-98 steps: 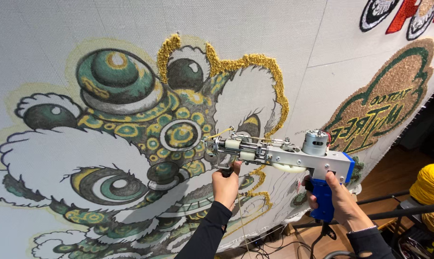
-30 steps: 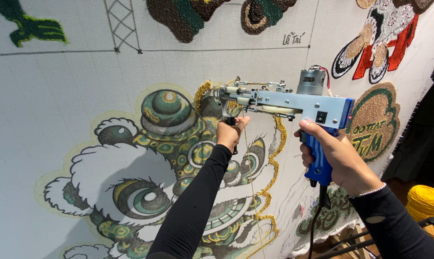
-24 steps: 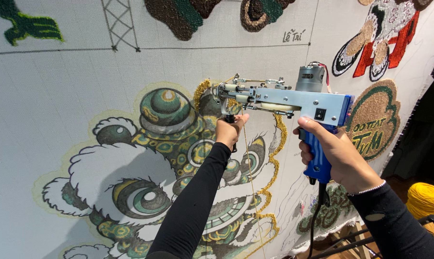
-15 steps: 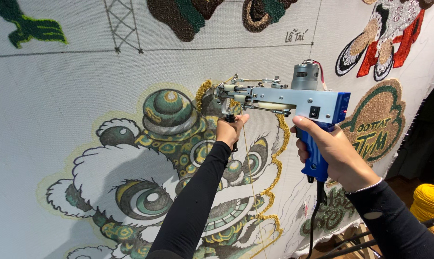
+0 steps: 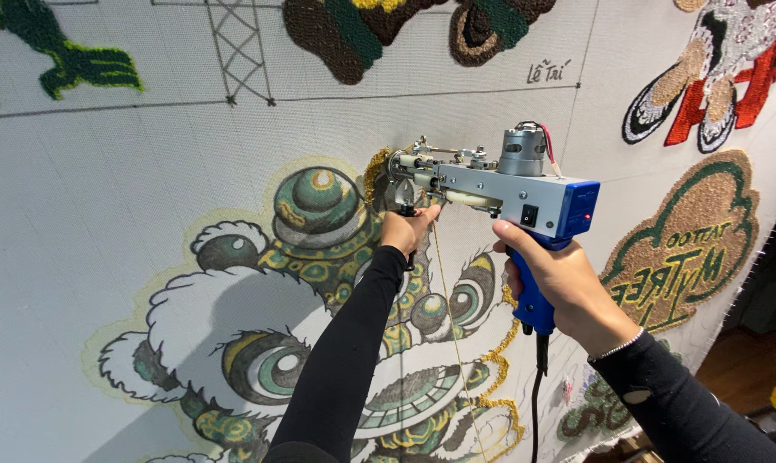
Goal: The person uses a tufting gun to apply yellow and green yarn onto a fabric canvas with a lion design, occasionally pulling on the yarn by hand.
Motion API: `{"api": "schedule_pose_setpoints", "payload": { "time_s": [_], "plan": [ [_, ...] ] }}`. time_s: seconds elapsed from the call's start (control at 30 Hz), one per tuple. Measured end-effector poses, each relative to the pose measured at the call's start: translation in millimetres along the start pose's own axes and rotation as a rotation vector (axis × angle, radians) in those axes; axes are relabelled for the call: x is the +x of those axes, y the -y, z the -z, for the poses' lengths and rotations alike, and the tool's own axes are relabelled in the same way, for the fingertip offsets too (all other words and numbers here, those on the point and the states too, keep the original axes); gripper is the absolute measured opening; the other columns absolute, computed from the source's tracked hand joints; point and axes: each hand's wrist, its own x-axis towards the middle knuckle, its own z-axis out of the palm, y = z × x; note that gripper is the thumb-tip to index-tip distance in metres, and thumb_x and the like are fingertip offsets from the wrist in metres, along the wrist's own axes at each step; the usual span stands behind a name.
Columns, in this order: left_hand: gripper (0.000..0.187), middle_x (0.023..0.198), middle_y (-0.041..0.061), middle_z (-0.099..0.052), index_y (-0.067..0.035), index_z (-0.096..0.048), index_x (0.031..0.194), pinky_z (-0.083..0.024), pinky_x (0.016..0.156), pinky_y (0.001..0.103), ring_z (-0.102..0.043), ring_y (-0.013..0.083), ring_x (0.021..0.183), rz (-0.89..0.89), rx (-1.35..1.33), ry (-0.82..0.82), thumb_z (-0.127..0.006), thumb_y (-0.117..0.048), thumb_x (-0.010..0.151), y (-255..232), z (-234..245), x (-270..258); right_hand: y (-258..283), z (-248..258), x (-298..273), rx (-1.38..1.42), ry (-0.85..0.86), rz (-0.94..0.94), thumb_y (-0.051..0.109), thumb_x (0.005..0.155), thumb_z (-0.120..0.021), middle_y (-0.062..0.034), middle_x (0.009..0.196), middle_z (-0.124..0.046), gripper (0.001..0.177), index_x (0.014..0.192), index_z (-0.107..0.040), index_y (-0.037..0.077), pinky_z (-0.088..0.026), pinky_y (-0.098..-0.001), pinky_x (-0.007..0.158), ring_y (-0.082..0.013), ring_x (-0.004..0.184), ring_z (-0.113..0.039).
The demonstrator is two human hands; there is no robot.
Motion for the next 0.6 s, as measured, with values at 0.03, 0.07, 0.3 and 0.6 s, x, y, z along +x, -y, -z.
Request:
{"api": "schedule_pose_setpoints", "payload": {
  "time_s": [0.03, 0.07, 0.3, 0.6],
  "plan": [
    [0.034, 0.068, -0.001, -0.066, -0.003, -0.072, 0.072, -0.043, 0.051, 0.03, -0.051, 0.0087, 0.055, 0.025, -0.015, 0.01, -0.087, -0.031, 0.082, 0.2, 1.1, 1.3, -1.4, -1.5, 1.6, 0.004, -0.002, 0.013, 0.036, 0.083, -0.075, -0.002, 0.075, -0.065, 0.033, 0.096, -0.066, 0.007, -0.044, -0.0325, 0.04, -0.013, 0.046, -0.054],
    [0.033, 0.067, -0.001, -0.065, -0.003, -0.071, 0.072, -0.04, 0.05, 0.032, -0.049, 0.0105, 0.054, 0.049, -0.03, 0.02, -0.086, -0.031, 0.082, 0.2, 2.1, 1.6, -3.0, -2.9, 3.3, 0.008, -0.004, 0.026, 0.036, 0.083, -0.075, -0.0015, 0.075, -0.065, 0.033, 0.095, -0.065, 0.006, -0.044, -0.0322, 0.04, -0.0132, 0.046, -0.054],
    [0.03, 0.066, -0.005, -0.064, -0.009, -0.069, 0.063, -0.041, 0.05, 0.03, -0.05, 0.0079, 0.054, -0.104, -0.103, 0.062, -0.086, -0.028, 0.08, -16.4, 4.2, -5.5, -12.6, -3.8, 11.7, 0.012, -0.005, 0.022, 0.037, 0.085, -0.075, -0.0039, 0.063, -0.056, 0.035, 0.089, -0.062, 0.004, -0.045, -0.0322, 0.041, -0.0152, 0.045, -0.053],
    [0.045, 0.072, 0.001, -0.069, -0.004, -0.059, 0.06, -0.05, 0.058, 0.031, -0.055, 0.0091, 0.061, -0.085, -0.1, 0.068, -0.087, -0.031, 0.083, -28.0, 5.9, -2.5, -11.5, -2.6, 19.0, 0.015, -0.002, 0.082, 0.032, 0.086, -0.073, -0.0031, 0.078, -0.065, 0.029, 0.093, -0.064, 0.004, -0.043, -0.0301, 0.043, -0.0124, 0.049, -0.053]
  ]
}}
